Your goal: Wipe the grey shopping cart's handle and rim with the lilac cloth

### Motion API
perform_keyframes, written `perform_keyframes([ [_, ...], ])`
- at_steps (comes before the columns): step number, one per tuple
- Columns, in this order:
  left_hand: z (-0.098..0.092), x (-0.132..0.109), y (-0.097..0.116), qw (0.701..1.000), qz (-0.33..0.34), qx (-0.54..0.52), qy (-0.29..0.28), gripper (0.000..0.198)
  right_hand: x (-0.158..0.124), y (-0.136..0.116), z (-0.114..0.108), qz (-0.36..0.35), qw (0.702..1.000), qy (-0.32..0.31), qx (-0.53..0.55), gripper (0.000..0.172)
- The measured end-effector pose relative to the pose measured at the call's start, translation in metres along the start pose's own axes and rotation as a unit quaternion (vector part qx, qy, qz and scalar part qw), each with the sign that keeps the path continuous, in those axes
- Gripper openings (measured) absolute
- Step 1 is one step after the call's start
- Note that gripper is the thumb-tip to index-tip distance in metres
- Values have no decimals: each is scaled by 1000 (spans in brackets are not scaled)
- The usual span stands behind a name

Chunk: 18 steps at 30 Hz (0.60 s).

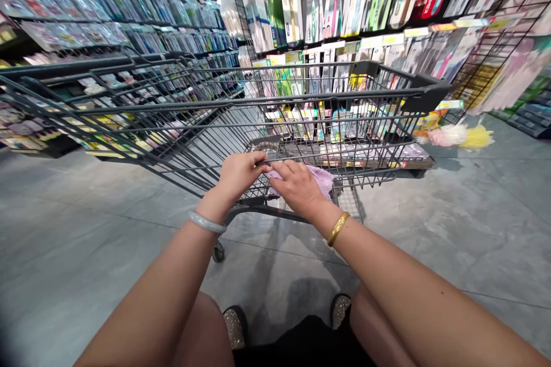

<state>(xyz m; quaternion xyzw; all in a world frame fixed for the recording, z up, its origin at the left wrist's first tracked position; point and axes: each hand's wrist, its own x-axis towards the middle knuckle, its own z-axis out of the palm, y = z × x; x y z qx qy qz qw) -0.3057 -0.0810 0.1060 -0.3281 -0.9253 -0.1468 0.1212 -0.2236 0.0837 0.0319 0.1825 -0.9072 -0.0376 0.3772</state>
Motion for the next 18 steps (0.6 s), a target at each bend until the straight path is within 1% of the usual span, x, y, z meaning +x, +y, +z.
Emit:
perform_keyframes([
  [3, -1, 0, 1, 1000, 16, 4, -11, 14, -1, 3, -1, -10, 1000, 14, 3, 21],
  [8, -5, -1, 0, 999, 31, -6, -24, 18, -8, 7, 5, -35, 998, 47, -10, 21],
  [11, -5, -2, 0, 999, 23, -6, -23, 21, -11, 8, 11, -65, 997, 25, -31, 16],
  [13, -5, -2, 0, 1000, 14, -6, -22, 22, -11, 8, 12, -68, 997, 20, -27, 14],
  [18, -9, -1, 1, 999, -5, -13, -39, 22, -5, 9, 6, -45, 995, 84, -16, 14],
])
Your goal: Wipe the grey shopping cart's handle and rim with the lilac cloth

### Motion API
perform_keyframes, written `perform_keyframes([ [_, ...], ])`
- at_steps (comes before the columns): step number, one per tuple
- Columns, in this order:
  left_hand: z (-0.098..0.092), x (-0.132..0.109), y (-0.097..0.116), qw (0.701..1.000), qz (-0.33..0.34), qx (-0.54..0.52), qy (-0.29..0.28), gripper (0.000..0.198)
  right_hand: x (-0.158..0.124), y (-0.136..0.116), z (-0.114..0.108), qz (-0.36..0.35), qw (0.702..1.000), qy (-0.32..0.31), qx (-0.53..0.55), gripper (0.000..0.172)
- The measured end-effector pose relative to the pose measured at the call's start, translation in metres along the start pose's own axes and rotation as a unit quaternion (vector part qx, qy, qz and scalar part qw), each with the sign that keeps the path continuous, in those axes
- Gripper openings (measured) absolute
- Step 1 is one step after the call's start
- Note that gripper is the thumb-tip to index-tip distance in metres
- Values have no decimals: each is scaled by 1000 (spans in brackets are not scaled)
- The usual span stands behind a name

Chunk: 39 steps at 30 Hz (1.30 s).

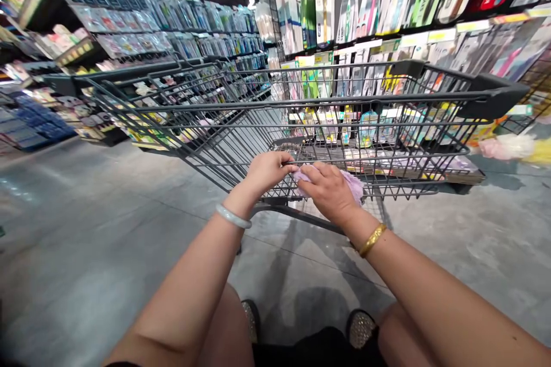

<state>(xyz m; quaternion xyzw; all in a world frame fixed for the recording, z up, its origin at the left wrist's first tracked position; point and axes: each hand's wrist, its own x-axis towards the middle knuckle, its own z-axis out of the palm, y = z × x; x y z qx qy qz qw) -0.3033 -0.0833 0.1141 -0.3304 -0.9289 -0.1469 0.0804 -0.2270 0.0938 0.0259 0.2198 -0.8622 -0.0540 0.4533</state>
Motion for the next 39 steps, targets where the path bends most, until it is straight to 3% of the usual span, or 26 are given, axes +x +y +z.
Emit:
perform_keyframes([
  [7, -9, 5, 3, 999, 8, -14, -39, 16, 0, 1, 3, -20, 1000, -3, -19, 9],
  [12, -4, 9, 3, 1000, -12, -1, -20, 16, 1, 1, -1, -25, 999, -13, -20, 8],
  [18, 0, 10, -10, 999, 23, -33, -24, 38, -4, 1, 4, -29, 999, 32, -28, 14],
  [23, 3, 9, -15, 999, 35, -19, -5, 33, -19, -3, 15, -79, 996, -24, -31, 15],
  [25, 3, 8, -14, 999, 39, -8, 5, 32, -16, 0, 10, -78, 996, -37, -27, 14],
  [27, 3, 5, -12, 999, 45, 2, 14, 35, -9, 9, 1, -60, 998, -7, -31, 13],
  [30, 3, 1, -5, 998, 54, 21, 32, 48, -4, 29, -13, 15, 996, 69, -49, 11],
  [32, 4, -2, 6, 996, 58, 36, 55, 54, -9, 35, -16, 44, 994, 86, -57, 9],
  [37, 13, -1, 44, 991, 70, 48, 105, 41, -26, 28, -11, -47, 997, 16, -53, 11],
  [39, 18, 3, 56, 991, 57, 41, 115, 35, -25, 30, -17, -47, 997, 18, -56, 13],
])
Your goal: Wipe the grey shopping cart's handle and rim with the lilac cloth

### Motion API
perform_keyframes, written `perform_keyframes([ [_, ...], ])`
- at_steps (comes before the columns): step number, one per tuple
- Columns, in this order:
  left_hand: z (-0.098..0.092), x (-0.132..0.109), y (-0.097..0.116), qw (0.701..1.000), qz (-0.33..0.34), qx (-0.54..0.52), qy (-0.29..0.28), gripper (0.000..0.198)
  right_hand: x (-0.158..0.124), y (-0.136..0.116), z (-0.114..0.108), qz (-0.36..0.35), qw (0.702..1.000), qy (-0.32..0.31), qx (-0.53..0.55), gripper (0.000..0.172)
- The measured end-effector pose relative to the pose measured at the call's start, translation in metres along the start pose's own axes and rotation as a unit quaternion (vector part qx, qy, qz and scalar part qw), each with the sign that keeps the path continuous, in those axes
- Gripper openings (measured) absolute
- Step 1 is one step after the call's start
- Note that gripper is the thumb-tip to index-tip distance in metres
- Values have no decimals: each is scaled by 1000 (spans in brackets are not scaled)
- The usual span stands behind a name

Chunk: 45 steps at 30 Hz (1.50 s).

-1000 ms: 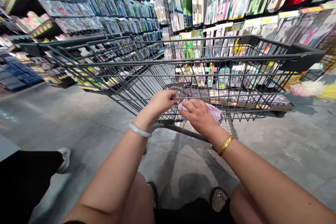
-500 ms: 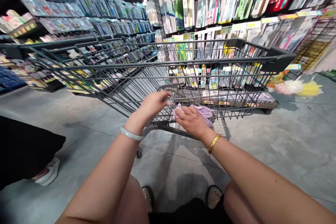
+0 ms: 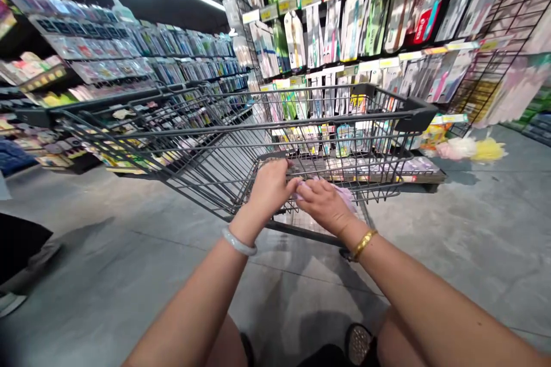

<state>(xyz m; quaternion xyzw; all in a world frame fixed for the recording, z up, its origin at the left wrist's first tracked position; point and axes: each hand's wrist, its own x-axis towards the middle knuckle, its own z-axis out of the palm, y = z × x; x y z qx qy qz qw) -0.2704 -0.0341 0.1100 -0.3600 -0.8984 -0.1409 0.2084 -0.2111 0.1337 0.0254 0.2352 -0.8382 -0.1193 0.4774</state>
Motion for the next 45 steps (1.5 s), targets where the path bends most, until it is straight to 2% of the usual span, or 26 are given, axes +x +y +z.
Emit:
perform_keyframes([
  [3, 6, 6, 11, 999, -29, -12, 8, 38, 0, 14, -13, 74, 996, 46, -21, 10],
  [5, 7, 9, 14, 999, -44, -22, 3, 46, -7, 21, -17, 104, 993, 53, -31, 11],
  [11, 11, 14, 18, 996, -91, -16, -8, 53, -31, 28, -14, 42, 999, -6, -22, 12],
  [13, 13, 15, 19, 994, -106, -7, -8, 56, -32, 39, -20, 67, 997, 9, -24, 14],
  [15, 14, 15, 21, 994, -113, 0, -8, 56, -33, 50, -26, 112, 992, 52, -31, 14],
  [18, 13, 11, 23, 994, -109, 8, -14, 52, -40, 53, -25, 148, 985, 90, -25, 12],
  [20, 10, 8, 23, 994, -109, 14, -16, 52, -48, 46, -20, 123, 990, 59, -16, 8],
  [22, 7, 6, 22, 994, -110, 18, -20, 53, -54, 42, -18, 83, 996, 16, -7, 11],
  [24, 5, 5, 20, 994, -106, 19, -31, 51, -56, 47, -22, 80, 997, 5, 1, 13],
  [28, 3, 9, 13, 993, -99, 24, -67, 51, -54, 74, -41, 195, 978, 74, -8, 17],
  [30, 1, 13, 10, 991, -99, 35, -88, 54, -57, 78, -44, 235, 968, 85, -18, 14],
  [35, -4, 24, 6, 983, -69, 77, -149, 55, -74, 59, -32, 189, 981, 19, -39, 8],
  [37, -5, 27, 5, 979, -59, 99, -165, 57, -77, 62, -34, 178, 983, 4, -37, 10],
  [39, -4, 29, 5, 976, -56, 119, -174, 61, -76, 76, -43, 208, 977, 18, -34, 14],
  [42, -1, 29, 4, 973, -50, 138, -177, 64, -73, 95, -54, 298, 951, 70, -47, 12],
  [44, 0, 27, 4, 973, -42, 146, -173, 63, -73, 90, -52, 316, 944, 76, -56, 12],
  [45, 1, 26, 3, 973, -38, 149, -171, 63, -72, 82, -47, 295, 952, 63, -54, 12],
])
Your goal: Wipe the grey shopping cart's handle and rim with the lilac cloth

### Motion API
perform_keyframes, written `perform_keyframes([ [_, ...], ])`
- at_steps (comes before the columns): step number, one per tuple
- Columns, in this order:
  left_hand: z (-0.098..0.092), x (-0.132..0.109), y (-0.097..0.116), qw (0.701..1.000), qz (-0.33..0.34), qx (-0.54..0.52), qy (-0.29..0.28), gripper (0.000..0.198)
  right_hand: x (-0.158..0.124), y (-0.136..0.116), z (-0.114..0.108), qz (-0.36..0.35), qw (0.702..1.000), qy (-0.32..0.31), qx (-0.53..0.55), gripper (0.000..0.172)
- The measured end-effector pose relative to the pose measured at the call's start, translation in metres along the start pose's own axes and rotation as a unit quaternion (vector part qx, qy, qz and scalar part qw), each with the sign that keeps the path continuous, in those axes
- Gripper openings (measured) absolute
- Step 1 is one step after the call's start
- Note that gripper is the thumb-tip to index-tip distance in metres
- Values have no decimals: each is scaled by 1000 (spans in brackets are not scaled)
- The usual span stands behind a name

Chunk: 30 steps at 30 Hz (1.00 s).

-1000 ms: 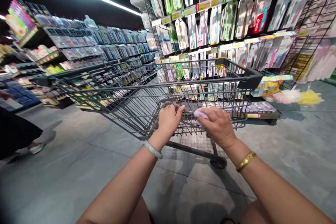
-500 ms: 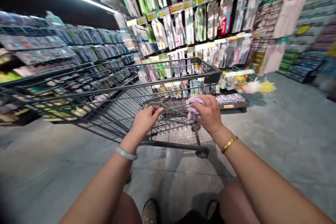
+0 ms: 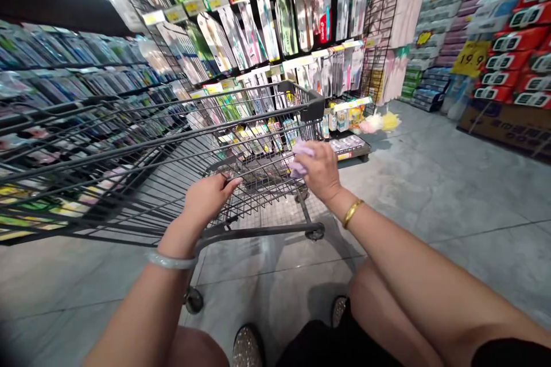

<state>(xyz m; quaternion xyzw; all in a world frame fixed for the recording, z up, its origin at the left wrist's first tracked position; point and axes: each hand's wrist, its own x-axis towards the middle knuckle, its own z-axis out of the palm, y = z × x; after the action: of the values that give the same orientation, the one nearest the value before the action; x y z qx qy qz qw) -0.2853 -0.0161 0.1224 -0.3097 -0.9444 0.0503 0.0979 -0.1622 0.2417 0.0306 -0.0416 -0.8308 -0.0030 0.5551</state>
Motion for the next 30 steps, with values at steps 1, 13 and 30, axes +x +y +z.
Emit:
perform_keyframes([
  [1, 0, -1, 0, 1000, 3, 3, 3, 62, -7, -11, 4, -37, 999, -19, 3, 12],
  [13, 3, -4, 2, 999, 20, 11, 27, 60, 26, -49, 4, -40, 999, 19, 12, 12],
  [30, -76, -20, 26, 905, 89, -109, 403, 36, 46, -53, -8, -112, 993, -5, 27, 22],
])
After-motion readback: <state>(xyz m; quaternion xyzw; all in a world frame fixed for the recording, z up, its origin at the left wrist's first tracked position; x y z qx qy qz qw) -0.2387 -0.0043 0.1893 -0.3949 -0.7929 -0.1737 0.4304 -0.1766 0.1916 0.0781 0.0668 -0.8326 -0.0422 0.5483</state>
